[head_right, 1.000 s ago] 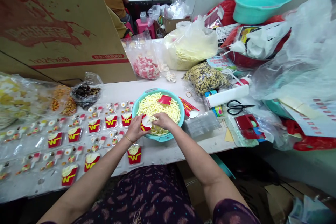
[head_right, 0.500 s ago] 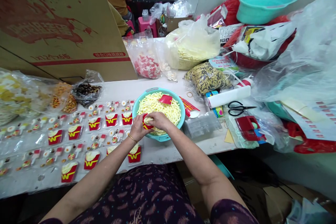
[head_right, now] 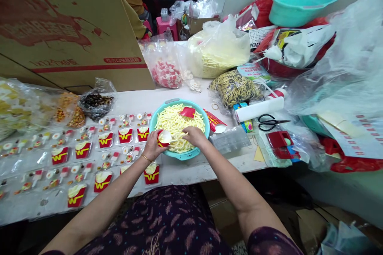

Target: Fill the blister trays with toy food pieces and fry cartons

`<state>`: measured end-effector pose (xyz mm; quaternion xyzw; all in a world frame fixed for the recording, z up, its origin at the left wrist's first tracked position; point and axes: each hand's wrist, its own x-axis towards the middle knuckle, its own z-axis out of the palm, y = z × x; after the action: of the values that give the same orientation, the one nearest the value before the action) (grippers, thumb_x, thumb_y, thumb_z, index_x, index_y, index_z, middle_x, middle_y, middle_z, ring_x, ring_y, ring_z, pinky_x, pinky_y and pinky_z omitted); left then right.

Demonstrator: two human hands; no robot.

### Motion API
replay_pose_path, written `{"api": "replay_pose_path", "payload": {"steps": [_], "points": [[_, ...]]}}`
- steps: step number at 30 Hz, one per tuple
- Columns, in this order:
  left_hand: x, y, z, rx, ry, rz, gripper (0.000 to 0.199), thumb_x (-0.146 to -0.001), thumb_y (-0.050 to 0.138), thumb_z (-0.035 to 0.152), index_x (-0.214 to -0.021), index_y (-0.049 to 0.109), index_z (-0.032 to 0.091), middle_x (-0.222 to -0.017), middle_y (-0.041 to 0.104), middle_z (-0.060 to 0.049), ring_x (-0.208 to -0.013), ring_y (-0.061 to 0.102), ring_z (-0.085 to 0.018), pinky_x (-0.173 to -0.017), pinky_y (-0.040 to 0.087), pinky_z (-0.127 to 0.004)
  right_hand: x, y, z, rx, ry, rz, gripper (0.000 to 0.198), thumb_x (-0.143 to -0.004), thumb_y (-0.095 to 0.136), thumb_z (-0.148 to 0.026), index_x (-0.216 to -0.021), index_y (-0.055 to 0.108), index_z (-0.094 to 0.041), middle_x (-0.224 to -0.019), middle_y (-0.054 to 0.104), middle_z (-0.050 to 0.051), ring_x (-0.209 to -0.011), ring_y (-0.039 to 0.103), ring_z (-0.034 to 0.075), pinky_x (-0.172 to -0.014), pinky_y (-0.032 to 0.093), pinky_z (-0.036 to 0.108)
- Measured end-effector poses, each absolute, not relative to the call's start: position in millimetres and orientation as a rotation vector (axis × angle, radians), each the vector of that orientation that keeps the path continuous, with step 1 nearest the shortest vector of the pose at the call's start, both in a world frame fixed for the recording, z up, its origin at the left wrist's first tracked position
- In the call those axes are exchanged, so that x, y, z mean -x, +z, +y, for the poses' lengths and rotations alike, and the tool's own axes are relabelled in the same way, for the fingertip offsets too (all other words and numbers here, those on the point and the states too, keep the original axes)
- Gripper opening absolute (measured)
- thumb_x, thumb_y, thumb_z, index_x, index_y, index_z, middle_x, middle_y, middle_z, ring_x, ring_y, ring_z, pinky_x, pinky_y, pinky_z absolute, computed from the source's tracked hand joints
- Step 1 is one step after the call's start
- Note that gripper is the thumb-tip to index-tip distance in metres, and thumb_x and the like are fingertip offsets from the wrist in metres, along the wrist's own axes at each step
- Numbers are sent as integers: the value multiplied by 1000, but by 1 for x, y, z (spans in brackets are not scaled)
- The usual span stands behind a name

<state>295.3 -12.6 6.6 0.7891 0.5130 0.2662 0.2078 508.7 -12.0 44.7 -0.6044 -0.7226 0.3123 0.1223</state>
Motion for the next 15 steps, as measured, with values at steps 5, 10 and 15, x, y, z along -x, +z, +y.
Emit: {"api": "replay_pose_path", "payload": {"steps": [5, 10, 15], "points": [[-287, 2, -12, -2232, 733, 1427, 72, -55, 69, 46, -113, 38, 16, -104, 50, -10, -97, 48, -27, -85, 39, -41, -501, 24, -28, 1908, 539, -2483, 22, -72, 51, -14, -91, 62, -14, -98, 59, 12, -92, 53, 22, -74, 42, 29], [-283, 5, -13, -2229, 719, 1461, 69, -56, 68, 45, -113, 40, 17, -102, 51, -10, -94, 49, -26, -83, 40, -41, -520, 15, -10, 1928, 886, -2085, 18, -70, 52, -14, -81, 66, -16, -78, 63, 3, -73, 56, 14, -66, 41, 22], [-282, 6, -14, -2221, 724, 1462, 69, -56, 68, 45, -113, 40, 17, -101, 51, -10, -93, 49, -26, -83, 41, -41, -533, 21, 6, 1821, 1149, -1704, 18, -68, 56, -25, -77, 66, -12, -58, 57, -2, -53, 48, 9, -53, 38, 20]]}}
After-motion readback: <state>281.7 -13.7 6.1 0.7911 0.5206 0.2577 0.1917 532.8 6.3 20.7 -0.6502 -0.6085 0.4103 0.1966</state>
